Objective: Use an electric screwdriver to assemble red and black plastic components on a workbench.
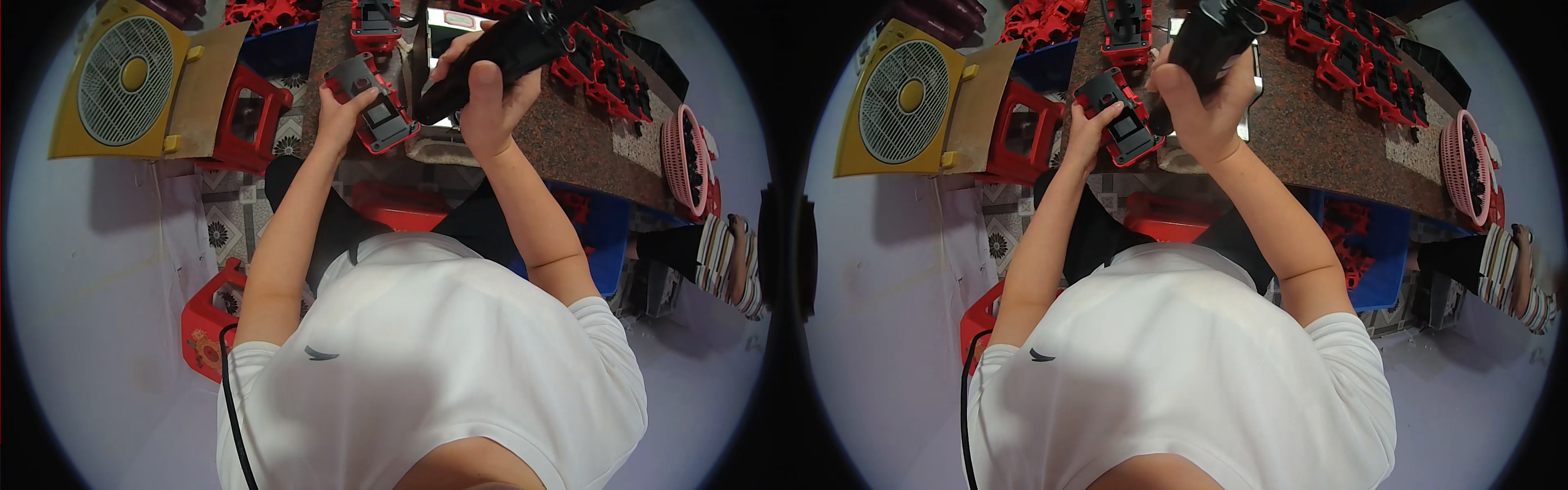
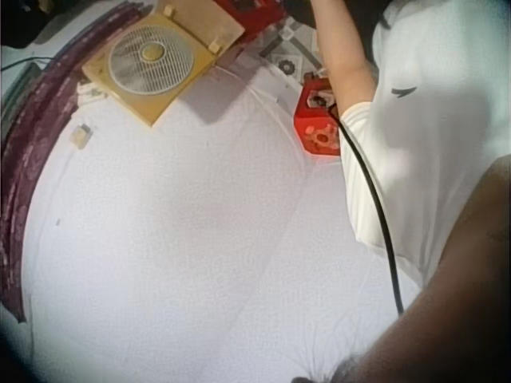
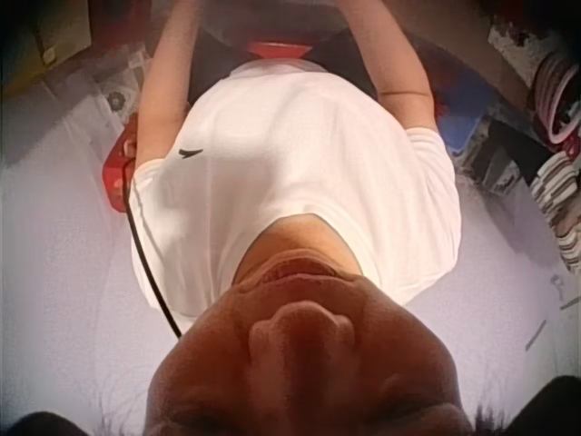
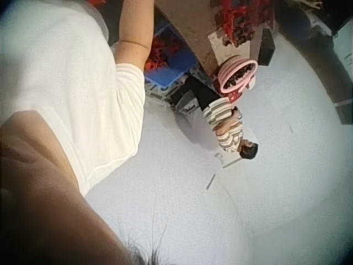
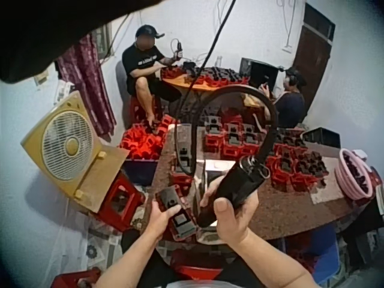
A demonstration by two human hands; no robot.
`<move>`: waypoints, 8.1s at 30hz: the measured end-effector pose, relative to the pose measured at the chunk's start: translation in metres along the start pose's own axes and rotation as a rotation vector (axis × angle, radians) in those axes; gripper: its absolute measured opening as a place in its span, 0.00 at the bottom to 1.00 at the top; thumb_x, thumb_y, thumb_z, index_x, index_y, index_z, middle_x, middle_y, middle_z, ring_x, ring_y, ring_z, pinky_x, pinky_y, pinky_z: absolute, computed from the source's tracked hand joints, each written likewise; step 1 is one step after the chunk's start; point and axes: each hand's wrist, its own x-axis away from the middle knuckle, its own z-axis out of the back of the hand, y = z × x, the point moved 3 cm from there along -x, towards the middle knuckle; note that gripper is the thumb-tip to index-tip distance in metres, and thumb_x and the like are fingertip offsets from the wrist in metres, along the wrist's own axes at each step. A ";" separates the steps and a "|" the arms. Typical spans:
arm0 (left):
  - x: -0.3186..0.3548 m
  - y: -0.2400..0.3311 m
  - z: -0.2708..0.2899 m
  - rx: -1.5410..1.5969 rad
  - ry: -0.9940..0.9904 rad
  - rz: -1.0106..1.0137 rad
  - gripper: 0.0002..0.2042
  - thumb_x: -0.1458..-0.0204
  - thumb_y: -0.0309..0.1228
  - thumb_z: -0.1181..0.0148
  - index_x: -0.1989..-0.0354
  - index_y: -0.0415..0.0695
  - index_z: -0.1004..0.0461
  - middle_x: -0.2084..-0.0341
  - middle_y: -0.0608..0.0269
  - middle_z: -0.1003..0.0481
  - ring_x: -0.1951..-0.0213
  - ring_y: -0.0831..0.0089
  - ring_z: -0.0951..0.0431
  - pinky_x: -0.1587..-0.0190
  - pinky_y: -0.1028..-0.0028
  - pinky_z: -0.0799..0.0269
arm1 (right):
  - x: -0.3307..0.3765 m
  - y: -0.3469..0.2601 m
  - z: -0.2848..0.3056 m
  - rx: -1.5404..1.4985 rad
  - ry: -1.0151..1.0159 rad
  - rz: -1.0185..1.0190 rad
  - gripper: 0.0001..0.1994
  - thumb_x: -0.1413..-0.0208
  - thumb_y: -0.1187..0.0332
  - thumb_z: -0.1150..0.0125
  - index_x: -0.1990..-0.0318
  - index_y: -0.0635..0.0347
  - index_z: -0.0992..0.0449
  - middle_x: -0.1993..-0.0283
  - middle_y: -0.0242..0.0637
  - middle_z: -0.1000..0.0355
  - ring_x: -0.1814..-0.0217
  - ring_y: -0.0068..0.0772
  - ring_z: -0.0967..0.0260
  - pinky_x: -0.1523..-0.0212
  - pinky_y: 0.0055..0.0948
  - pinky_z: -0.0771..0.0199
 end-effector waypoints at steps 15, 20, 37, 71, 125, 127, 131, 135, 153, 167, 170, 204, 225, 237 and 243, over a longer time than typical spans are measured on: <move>0.011 0.020 -0.008 -0.047 0.053 0.006 0.33 0.60 0.30 0.30 0.48 0.39 0.44 0.55 0.55 0.31 0.53 0.68 0.28 0.49 0.69 0.32 | 0.009 0.010 -0.023 0.032 -0.102 -0.090 0.26 0.56 0.70 0.30 0.52 0.67 0.37 0.64 0.35 0.29 0.66 0.22 0.31 0.66 0.21 0.30; 0.003 0.008 -0.005 -0.004 0.004 -0.034 0.33 0.60 0.29 0.30 0.48 0.38 0.44 0.55 0.54 0.30 0.54 0.68 0.27 0.50 0.70 0.31 | 0.013 0.011 -0.025 0.015 -0.074 -0.147 0.26 0.58 0.69 0.28 0.53 0.66 0.36 0.64 0.34 0.29 0.66 0.21 0.32 0.66 0.20 0.30; 0.005 0.003 -0.005 -0.007 -0.019 -0.032 0.32 0.57 0.30 0.32 0.46 0.39 0.45 0.54 0.54 0.31 0.53 0.67 0.27 0.50 0.70 0.31 | 0.019 0.000 0.055 0.074 0.047 -0.078 0.25 0.46 0.57 0.40 0.51 0.68 0.41 0.67 0.45 0.30 0.72 0.30 0.30 0.70 0.28 0.26; -0.004 0.001 0.004 0.062 -0.015 -0.052 0.34 0.63 0.31 0.29 0.49 0.35 0.43 0.56 0.54 0.30 0.55 0.70 0.27 0.52 0.71 0.30 | 0.024 0.000 -0.061 -0.067 -0.192 -0.060 0.25 0.47 0.61 0.38 0.49 0.68 0.40 0.67 0.42 0.30 0.72 0.28 0.31 0.70 0.25 0.29; -0.005 0.003 -0.002 -0.089 -0.054 0.035 0.34 0.59 0.34 0.30 0.47 0.40 0.45 0.54 0.55 0.31 0.53 0.67 0.27 0.49 0.69 0.31 | -0.022 -0.010 0.060 0.007 0.003 -0.004 0.25 0.47 0.56 0.39 0.51 0.67 0.37 0.70 0.42 0.30 0.73 0.28 0.31 0.73 0.25 0.29; -0.005 0.004 -0.003 -0.089 -0.073 0.087 0.35 0.60 0.35 0.29 0.47 0.40 0.45 0.54 0.55 0.31 0.52 0.67 0.28 0.48 0.68 0.32 | -0.024 -0.009 0.061 0.056 -0.032 0.004 0.25 0.46 0.56 0.39 0.51 0.67 0.37 0.70 0.42 0.30 0.73 0.28 0.31 0.73 0.25 0.29; 0.000 0.007 -0.006 -0.085 -0.065 0.088 0.34 0.60 0.35 0.29 0.47 0.40 0.44 0.55 0.55 0.30 0.53 0.68 0.27 0.49 0.69 0.31 | -0.003 -0.009 0.062 0.026 0.024 0.015 0.24 0.46 0.57 0.40 0.51 0.66 0.37 0.69 0.42 0.30 0.72 0.29 0.30 0.72 0.27 0.28; 0.004 0.012 -0.006 -0.082 -0.077 0.094 0.32 0.58 0.34 0.31 0.48 0.40 0.44 0.55 0.56 0.30 0.55 0.69 0.26 0.51 0.70 0.30 | 0.003 -0.017 0.062 0.036 0.027 -0.003 0.23 0.46 0.57 0.40 0.51 0.66 0.38 0.69 0.43 0.30 0.72 0.30 0.30 0.71 0.28 0.27; 0.003 0.006 -0.002 -0.064 -0.071 0.087 0.33 0.58 0.35 0.30 0.48 0.40 0.45 0.55 0.55 0.30 0.54 0.69 0.27 0.51 0.70 0.30 | 0.024 0.002 0.052 0.061 0.014 -0.053 0.23 0.45 0.60 0.39 0.51 0.65 0.40 0.68 0.41 0.30 0.71 0.29 0.30 0.69 0.27 0.28; 0.010 0.010 -0.001 -0.069 -0.086 0.074 0.33 0.58 0.34 0.31 0.47 0.40 0.45 0.54 0.55 0.30 0.53 0.69 0.27 0.51 0.70 0.30 | 0.023 0.001 0.048 0.117 -0.022 -0.028 0.20 0.45 0.64 0.41 0.52 0.66 0.40 0.69 0.41 0.30 0.72 0.28 0.30 0.69 0.26 0.28; 0.011 0.009 0.000 -0.060 -0.083 0.089 0.33 0.58 0.34 0.31 0.47 0.40 0.45 0.54 0.56 0.30 0.53 0.69 0.27 0.50 0.70 0.30 | 0.017 0.000 0.048 0.150 -0.054 -0.084 0.17 0.45 0.67 0.42 0.54 0.66 0.39 0.70 0.39 0.31 0.72 0.27 0.31 0.70 0.26 0.29; 0.005 -0.008 0.001 0.003 -0.106 0.015 0.36 0.60 0.31 0.30 0.44 0.37 0.46 0.52 0.55 0.32 0.50 0.68 0.30 0.47 0.71 0.34 | -0.064 0.066 -0.058 0.027 0.039 0.026 0.13 0.43 0.64 0.40 0.61 0.60 0.37 0.76 0.27 0.35 0.78 0.17 0.38 0.78 0.20 0.38; 0.011 0.000 -0.001 -0.055 -0.079 0.009 0.32 0.58 0.33 0.32 0.48 0.38 0.45 0.55 0.53 0.31 0.53 0.68 0.27 0.50 0.71 0.31 | -0.019 -0.001 0.042 0.179 -0.131 -0.070 0.19 0.45 0.61 0.39 0.56 0.66 0.36 0.71 0.38 0.30 0.74 0.26 0.31 0.72 0.25 0.29; 0.013 0.001 -0.002 -0.027 -0.092 0.026 0.30 0.57 0.32 0.33 0.49 0.40 0.44 0.56 0.55 0.30 0.54 0.69 0.27 0.51 0.71 0.30 | 0.001 0.014 0.054 0.106 -0.005 -0.236 0.15 0.42 0.63 0.45 0.56 0.64 0.38 0.71 0.40 0.30 0.75 0.27 0.31 0.74 0.25 0.28; 0.012 -0.002 0.002 -0.057 -0.053 -0.011 0.32 0.58 0.33 0.31 0.48 0.39 0.45 0.55 0.55 0.30 0.53 0.69 0.28 0.50 0.70 0.31 | -0.035 0.014 0.020 -0.232 0.065 -0.312 0.12 0.41 0.62 0.43 0.66 0.62 0.35 0.76 0.35 0.29 0.80 0.23 0.31 0.78 0.23 0.30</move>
